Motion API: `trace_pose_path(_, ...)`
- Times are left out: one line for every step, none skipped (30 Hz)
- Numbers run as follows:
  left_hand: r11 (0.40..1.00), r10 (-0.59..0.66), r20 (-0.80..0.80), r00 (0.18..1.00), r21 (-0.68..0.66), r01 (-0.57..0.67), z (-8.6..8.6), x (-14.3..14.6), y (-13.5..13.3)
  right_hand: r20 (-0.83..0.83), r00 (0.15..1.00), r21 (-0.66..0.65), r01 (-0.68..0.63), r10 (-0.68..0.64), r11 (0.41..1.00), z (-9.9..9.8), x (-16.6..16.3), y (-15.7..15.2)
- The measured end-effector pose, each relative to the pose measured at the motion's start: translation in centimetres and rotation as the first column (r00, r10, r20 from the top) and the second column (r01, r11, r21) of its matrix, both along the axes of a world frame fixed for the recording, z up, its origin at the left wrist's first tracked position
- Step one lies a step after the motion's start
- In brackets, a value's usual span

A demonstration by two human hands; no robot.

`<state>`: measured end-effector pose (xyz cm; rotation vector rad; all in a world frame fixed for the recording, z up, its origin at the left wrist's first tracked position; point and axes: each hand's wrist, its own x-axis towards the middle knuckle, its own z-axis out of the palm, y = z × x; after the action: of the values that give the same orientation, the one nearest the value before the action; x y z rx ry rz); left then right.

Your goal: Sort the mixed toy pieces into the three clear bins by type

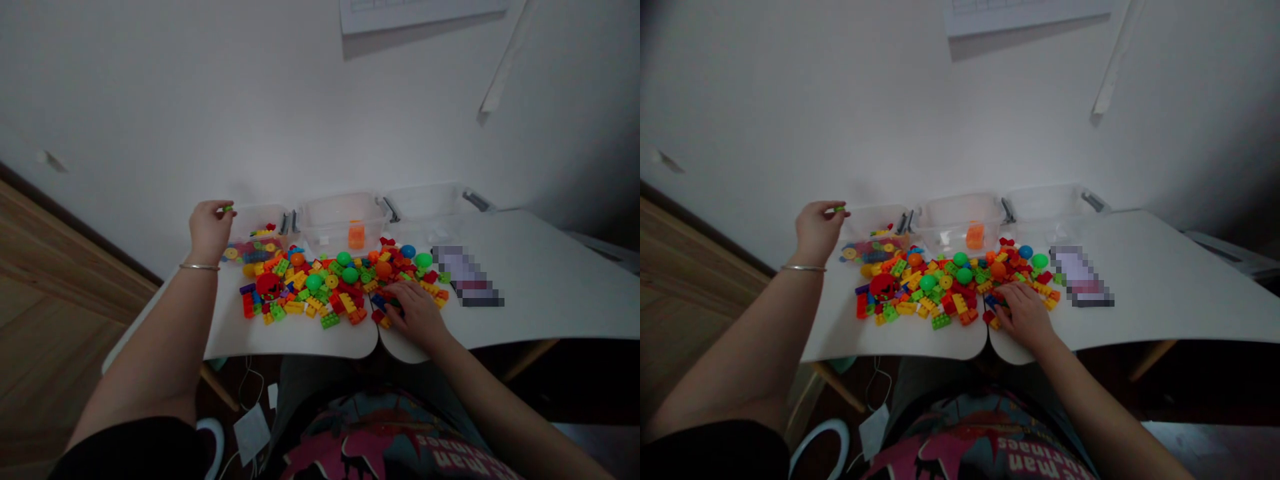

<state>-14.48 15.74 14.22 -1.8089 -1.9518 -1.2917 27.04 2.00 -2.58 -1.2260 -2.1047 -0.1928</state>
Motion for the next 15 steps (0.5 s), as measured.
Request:
trace_pose_path(0.998,0.020,-0.059,0.998,-0.065,-0.024,-0.3,-0.5,0.3,0.007,1.000,0.003,0.002,-0.002,1.000,0.0,0.0,0.0)
trace_pose_path(0.991,0.032,-0.109,0.994,-0.125,-0.045,-0.5,-1.0,0.6,0.013,1.000,0.007,0.005,-0.005,1.000,0.0,0.0,0.1)
trace_pose_path(0.982,0.038,-0.149,0.988,-0.177,-0.064,-0.8,-1.4,0.9,0.017,1.000,0.010,0.006,-0.007,1.000,0.0,0.0,0.1)
trace_pose_path(0.970,0.043,-0.177,0.983,-0.227,-0.084,-1.1,-1.8,1.1,0.019,1.000,0.012,0.007,-0.007,1.000,0.0,0.0,0.1)
trace_pose_path(0.954,0.052,-0.196,0.979,-0.280,-0.107,-1.3,-2.1,1.3,0.019,1.000,0.010,0.006,-0.006,1.000,0.0,0.0,0.1)
trace_pose_path(0.932,0.062,-0.208,0.976,-0.338,-0.132,-1.6,-2.4,1.5,0.018,1.000,0.006,0.005,-0.005,1.000,0.0,0.0,0.1)
trace_pose_path(0.906,0.075,-0.216,0.974,-0.393,-0.157,-1.8,-2.6,1.7,0.017,1.000,-0.001,0.004,-0.004,1.000,0.0,0.0,0.1)
trace_pose_path(0.880,0.085,-0.224,0.971,-0.440,-0.178,-1.9,-2.8,1.9,0.017,1.000,-0.010,0.004,-0.003,1.000,0.0,0.0,0.1)
trace_pose_path(0.857,0.094,-0.234,0.968,-0.476,-0.198,-2.0,-3.0,2.0,0.017,1.000,-0.018,0.004,-0.004,1.000,0.1,0.0,0.1)
trace_pose_path(0.838,0.100,-0.250,0.963,-0.500,-0.217,-2.1,-3.1,2.0,0.017,1.000,-0.024,0.006,-0.006,1.000,0.1,0.0,0.1)
trace_pose_path(0.825,0.108,-0.268,0.957,-0.513,-0.237,-2.1,-3.2,2.0,0.018,1.000,-0.026,0.009,-0.008,1.000,0.1,-0.1,0.0)
trace_pose_path(0.813,0.120,-0.287,0.950,-0.521,-0.260,-2.1,-3.3,2.0,0.018,1.000,-0.024,0.010,-0.010,1.000,0.1,-0.1,0.0)
trace_pose_path(0.798,0.134,-0.305,0.943,-0.531,-0.285,-2.1,-3.3,2.0,0.018,1.000,-0.018,0.011,-0.011,1.000,0.1,-0.1,0.0)
trace_pose_path(0.786,0.147,-0.319,0.936,-0.537,-0.306,-2.2,-3.2,2.0,0.018,1.000,-0.012,0.010,-0.010,1.000,0.1,-0.1,0.0)
trace_pose_path(0.781,0.158,-0.329,0.931,-0.535,-0.321,-2.2,-3.1,2.0,0.019,1.000,-0.008,0.008,-0.008,1.000,0.1,-0.1,0.0)
